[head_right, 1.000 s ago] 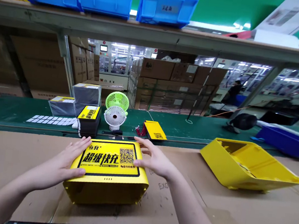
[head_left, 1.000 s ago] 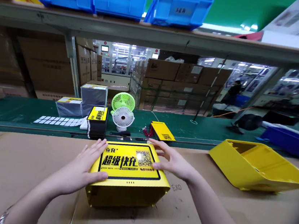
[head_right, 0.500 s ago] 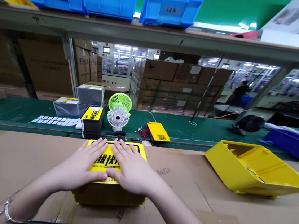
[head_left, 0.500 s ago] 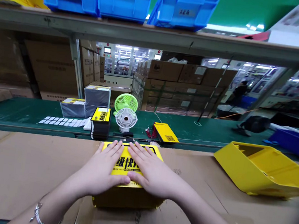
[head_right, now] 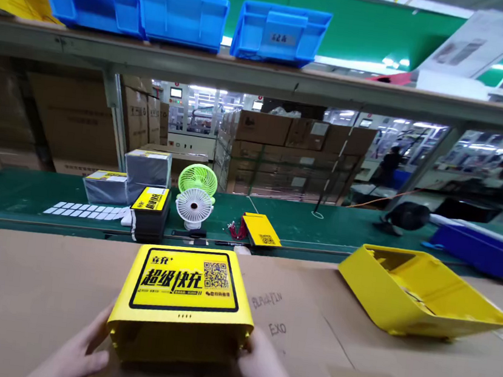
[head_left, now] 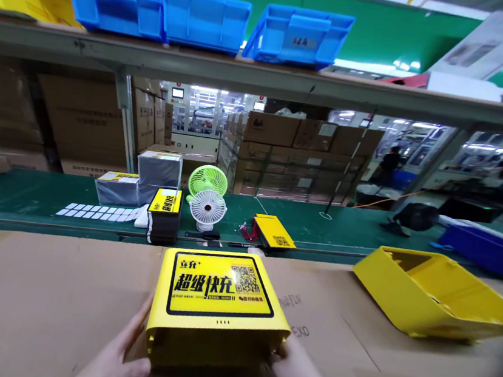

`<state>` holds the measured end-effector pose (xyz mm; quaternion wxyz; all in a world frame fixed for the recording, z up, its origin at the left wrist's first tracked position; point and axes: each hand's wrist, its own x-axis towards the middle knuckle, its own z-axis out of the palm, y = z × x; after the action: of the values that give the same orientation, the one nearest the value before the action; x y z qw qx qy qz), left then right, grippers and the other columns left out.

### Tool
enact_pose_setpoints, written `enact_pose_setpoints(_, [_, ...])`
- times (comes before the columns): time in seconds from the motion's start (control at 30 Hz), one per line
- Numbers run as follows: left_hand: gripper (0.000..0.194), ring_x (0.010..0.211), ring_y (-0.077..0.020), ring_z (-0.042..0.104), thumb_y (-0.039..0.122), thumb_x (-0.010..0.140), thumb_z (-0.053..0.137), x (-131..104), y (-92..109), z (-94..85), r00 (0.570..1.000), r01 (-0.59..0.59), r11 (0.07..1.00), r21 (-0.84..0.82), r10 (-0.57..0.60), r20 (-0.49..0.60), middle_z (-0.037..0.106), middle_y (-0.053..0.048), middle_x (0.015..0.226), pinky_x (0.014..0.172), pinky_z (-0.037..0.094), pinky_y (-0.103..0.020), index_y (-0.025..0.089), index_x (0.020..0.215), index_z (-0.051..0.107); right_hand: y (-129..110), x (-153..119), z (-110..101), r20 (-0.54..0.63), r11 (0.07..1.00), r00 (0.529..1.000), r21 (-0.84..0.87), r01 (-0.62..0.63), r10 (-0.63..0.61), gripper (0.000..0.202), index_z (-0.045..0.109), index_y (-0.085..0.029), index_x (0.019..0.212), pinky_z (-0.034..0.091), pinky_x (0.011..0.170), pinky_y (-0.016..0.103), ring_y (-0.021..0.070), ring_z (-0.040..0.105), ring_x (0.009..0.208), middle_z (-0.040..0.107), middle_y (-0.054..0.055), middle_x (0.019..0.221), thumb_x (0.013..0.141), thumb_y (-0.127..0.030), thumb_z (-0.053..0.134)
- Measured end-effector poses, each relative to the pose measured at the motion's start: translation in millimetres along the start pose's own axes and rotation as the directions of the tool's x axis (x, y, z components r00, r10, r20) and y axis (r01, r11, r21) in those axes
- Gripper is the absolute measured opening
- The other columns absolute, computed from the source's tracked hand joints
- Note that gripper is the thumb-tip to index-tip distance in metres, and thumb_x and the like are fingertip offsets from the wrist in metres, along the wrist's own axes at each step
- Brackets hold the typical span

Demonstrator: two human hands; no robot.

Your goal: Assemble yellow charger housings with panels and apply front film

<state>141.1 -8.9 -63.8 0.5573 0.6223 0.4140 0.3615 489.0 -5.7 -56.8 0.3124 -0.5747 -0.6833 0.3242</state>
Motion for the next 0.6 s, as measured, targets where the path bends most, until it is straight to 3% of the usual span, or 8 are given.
enact_pose_setpoints(0.07, [0.099,0.138,-0.0321,0.005,0.053,0.065,0.066,-1,2,7.2,0.999,0.019,1.0,0.018,-0.018,-0.043,0.015,-0.003,0.152,0.112,0.011,-0.051,0.03,0.144,0.01,0,1,4,-0.105,0.996,0.993,-0.068,-0.054,0.047,0.019,0.067,-0.02,0.086,0.055,0.071,0.037,0.0267,0.067,0.084,0.072,0.008,0.087,0.078,-0.025,0.051])
enact_pose_setpoints(0.13, [0.099,0.137,-0.0319,0.01,0.047,0.068,0.066,3,14,15.2,0.997,0.036,0.998,-0.054,-0.039,-0.072,0.012,-0.003,0.152,0.111,0.014,-0.051,0.03,0.144,0.004,-9,3,-5,-0.139,0.989,0.988,-0.12,-0.091,0.074,0.025,0.066,-0.019,0.076,0.054,0.06,0.033,0.0247,0.067,0.071,0.071,0.006,0.074,0.083,-0.033,0.045])
enact_pose_setpoints(0.23, [0.092,0.136,-0.0289,0.021,0.042,0.077,0.057,17,41,30.4,0.995,0.091,0.962,-0.258,-0.101,-0.026,0.016,-0.004,0.152,0.11,0.023,-0.047,0.03,0.143,-0.006,-32,2,-22,-0.285,0.975,0.956,-0.184,-0.126,0.07,0.037,0.063,-0.019,0.102,0.054,0.06,0.032,0.0238,0.066,0.074,0.071,0.007,0.087,0.087,-0.043,0.039])
enact_pose_setpoints(0.33, [0.081,0.135,-0.0254,0.023,0.039,0.083,0.048,39,56,50.6,0.992,0.123,0.944,-0.307,-0.129,0.002,0.019,-0.004,0.151,0.112,0.021,-0.043,0.027,0.143,-0.005,-53,-5,-13,-0.468,0.92,0.863,-0.391,-0.01,-0.189,0.05,0.043,-0.02,0.13,0.05,0.084,0.042,0.0275,0.058,0.104,0.06,0.01,0.119,0.086,-0.042,0.045])
enact_pose_setpoints(0.4, [0.079,0.136,-0.0238,0.02,0.04,0.084,0.048,55,55,66.1,0.995,0.093,0.943,-0.319,-0.096,0.006,0.017,-0.003,0.152,0.112,0.019,-0.04,0.026,0.144,-0.002,-60,-11,9,-0.362,0.782,0.808,-0.596,0.182,-0.464,0.06,0.032,-0.02,0.137,0.039,0.098,0.048,0.0292,0.046,0.12,0.05,0.01,0.131,0.083,-0.038,0.05])
enact_pose_setpoints(0.47, [0.075,0.137,-0.0231,0.018,0.045,0.084,0.046,69,48,80.7,0.998,0.062,0.924,-0.378,-0.048,0.047,0.017,-0.003,0.152,0.112,0.02,-0.04,0.025,0.144,0.007,-56,-14,33,-0.168,0.596,0.777,-0.742,0.305,-0.607,0.063,0.029,-0.023,0.139,0.034,0.101,0.05,0.03,0.044,0.122,0.049,0.008,0.132,0.081,-0.034,0.053])
enact_pose_setpoints(0.53, [0.065,0.136,-0.0233,0.02,0.049,0.085,0.042,79,37,91.6,0.994,0.072,0.89,-0.45,-0.028,0.104,0.023,-0.006,0.15,0.109,0.024,-0.041,0.022,0.141,0.025,-42,-13,45,-0.112,0.481,0.769,-0.833,0.273,-0.63,0.06,0.032,-0.029,0.138,0.034,0.099,0.051,0.0296,0.05,0.114,0.055,0.008,0.125,0.081,-0.028,0.052])
enact_pose_setpoints(0.6, [0.057,0.133,-0.0243,0.03,0.051,0.086,0.039,83,26,96.9,0.987,0.119,0.87,-0.479,-0.051,0.153,0.036,-0.01,0.144,0.106,0.027,-0.043,0.02,0.133,0.04,-20,-8,40,-0.165,0.446,0.773,-0.879,0.166,-0.613,0.056,0.038,-0.034,0.135,0.034,0.098,0.05,0.0275,0.055,0.105,0.06,0.006,0.114,0.081,-0.024,0.051])
